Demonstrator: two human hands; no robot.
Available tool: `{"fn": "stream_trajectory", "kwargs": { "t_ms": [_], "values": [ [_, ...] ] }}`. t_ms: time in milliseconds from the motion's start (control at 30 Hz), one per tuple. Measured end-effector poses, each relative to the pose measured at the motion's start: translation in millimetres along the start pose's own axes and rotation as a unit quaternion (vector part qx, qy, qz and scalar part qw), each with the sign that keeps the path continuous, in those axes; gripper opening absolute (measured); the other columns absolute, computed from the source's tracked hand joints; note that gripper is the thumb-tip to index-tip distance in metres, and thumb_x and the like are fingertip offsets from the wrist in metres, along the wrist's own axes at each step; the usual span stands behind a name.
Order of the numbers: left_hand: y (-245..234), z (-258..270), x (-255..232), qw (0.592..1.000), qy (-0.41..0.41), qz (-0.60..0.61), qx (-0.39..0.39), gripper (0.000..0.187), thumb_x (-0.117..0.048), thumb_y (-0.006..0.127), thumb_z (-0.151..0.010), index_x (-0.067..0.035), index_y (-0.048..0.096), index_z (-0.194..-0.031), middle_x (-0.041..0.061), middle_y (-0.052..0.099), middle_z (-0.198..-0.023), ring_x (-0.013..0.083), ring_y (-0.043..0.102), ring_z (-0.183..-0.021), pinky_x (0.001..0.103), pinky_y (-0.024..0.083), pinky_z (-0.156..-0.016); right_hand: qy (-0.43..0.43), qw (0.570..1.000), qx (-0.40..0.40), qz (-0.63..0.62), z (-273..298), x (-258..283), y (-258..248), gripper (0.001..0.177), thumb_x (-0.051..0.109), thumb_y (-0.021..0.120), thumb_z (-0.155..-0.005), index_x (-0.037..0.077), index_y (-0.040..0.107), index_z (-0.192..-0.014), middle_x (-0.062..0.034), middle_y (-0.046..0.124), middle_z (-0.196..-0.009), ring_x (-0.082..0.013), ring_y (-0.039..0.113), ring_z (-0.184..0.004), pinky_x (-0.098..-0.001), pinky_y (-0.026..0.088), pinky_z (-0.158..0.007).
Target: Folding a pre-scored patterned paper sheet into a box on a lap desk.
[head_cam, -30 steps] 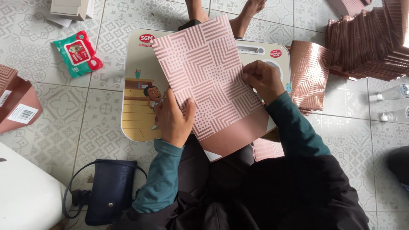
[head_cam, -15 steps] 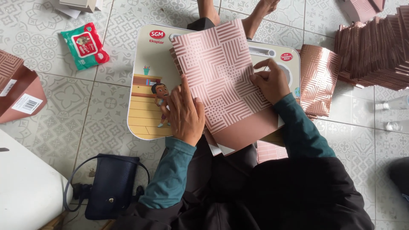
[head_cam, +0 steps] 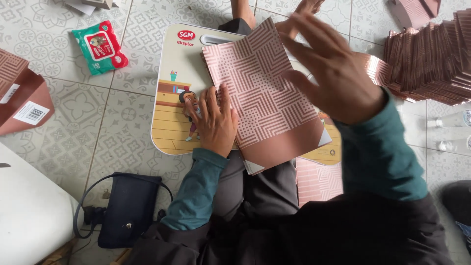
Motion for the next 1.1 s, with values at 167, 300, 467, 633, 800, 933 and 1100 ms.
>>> {"fn": "stream_trajectory", "kwargs": {
  "t_ms": [167, 300, 467, 633, 800, 933, 1100],
  "values": [
    [3, 4, 0, 1.0, -0.001, 0.015, -0.021, 0.062, -0.027, 0.072, -0.09, -0.01, 0.051, -0.145, 0.015, 0.053, -0.14, 0.034, 0.052, -0.132, 0.07, 0.03, -0.113, -0.03, 0.999, 0.017, -0.021, -49, -7, 127, 0.046, 0.011, 0.066, -0.105, 0.001, 0.056, -0.149, -0.0233, 0.046, -0.157, -0.0414, 0.04, -0.146, -0.0574, 0.031, -0.121],
    [-10, 2, 3, 0.999, -0.011, 0.046, -0.026, 0.055, -0.024, 0.072, -0.086, -0.013, 0.059, -0.138, 0.012, 0.053, -0.135, 0.0317, 0.05, -0.132, 0.067, 0.027, -0.115, 0.026, 0.992, -0.037, -0.115, -50, -34, 238, 0.044, 0.018, 0.05, -0.112, 0.008, 0.045, -0.155, -0.0183, 0.047, -0.157, -0.0406, 0.045, -0.145, -0.0542, 0.039, -0.12],
    [4, 7, 9, 0.999, 0.001, 0.053, 0.009, 0.049, -0.011, 0.059, -0.093, -0.008, 0.059, -0.142, 0.015, 0.047, -0.152, 0.034, 0.047, -0.136, 0.069, 0.025, -0.118, 0.051, 0.989, -0.088, -0.111, -40, -20, 250, 0.048, 0.013, 0.048, -0.11, 0.015, 0.043, -0.158, -0.0092, 0.046, -0.16, -0.0419, 0.04, -0.148, -0.0588, 0.037, -0.123],
    [3, 4, 12, 0.999, 0.024, 0.026, 0.03, 0.056, -0.024, 0.067, -0.089, -0.008, 0.058, -0.142, 0.014, 0.05, -0.154, 0.0317, 0.045, -0.138, 0.069, 0.022, -0.118, 0.055, 0.989, -0.101, -0.093, -38, -19, 251, 0.049, 0.014, 0.049, -0.11, 0.018, 0.043, -0.158, -0.0074, 0.047, -0.161, -0.0434, 0.043, -0.145, -0.0599, 0.038, -0.121],
    [7, 4, 18, 0.996, 0.046, 0.054, 0.051, 0.061, -0.032, 0.07, -0.088, -0.006, 0.058, -0.142, 0.016, 0.047, -0.155, 0.0342, 0.043, -0.138, 0.069, 0.022, -0.119, 0.088, 0.992, -0.081, -0.032, -40, -10, 244, 0.052, 0.019, 0.041, -0.11, 0.019, 0.035, -0.161, -0.0056, 0.049, -0.162, -0.0381, 0.046, -0.145, -0.0571, 0.033, -0.118],
    [7, 4, 25, 0.994, 0.06, 0.069, 0.067, 0.062, -0.034, 0.066, -0.089, -0.006, 0.056, -0.144, 0.014, 0.044, -0.157, 0.0335, 0.042, -0.137, 0.069, 0.025, -0.117, 0.078, 0.993, -0.09, -0.027, -38, -5, 239, 0.054, 0.02, 0.043, -0.111, 0.013, 0.03, -0.163, -0.0101, 0.046, -0.163, -0.0366, 0.046, -0.147, -0.0573, 0.036, -0.119],
    [10, 6, 26, 0.994, 0.072, 0.066, 0.058, 0.063, -0.038, 0.073, -0.087, -0.006, 0.06, -0.14, 0.014, 0.043, -0.158, 0.0324, 0.041, -0.137, 0.066, 0.025, -0.118, 0.093, 0.992, -0.083, -0.016, -38, -3, 236, 0.05, 0.03, 0.042, -0.114, 0.01, 0.037, -0.16, -0.0107, 0.044, -0.162, -0.0325, 0.042, -0.15, -0.0536, 0.033, -0.121]
  ]
}}
Point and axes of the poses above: each hand's wrist, its own z-axis away from the middle knuckle, its own y-axis out of the palm, x = y × z, the point moved 3 cm from there along -z, towards the middle knuckle
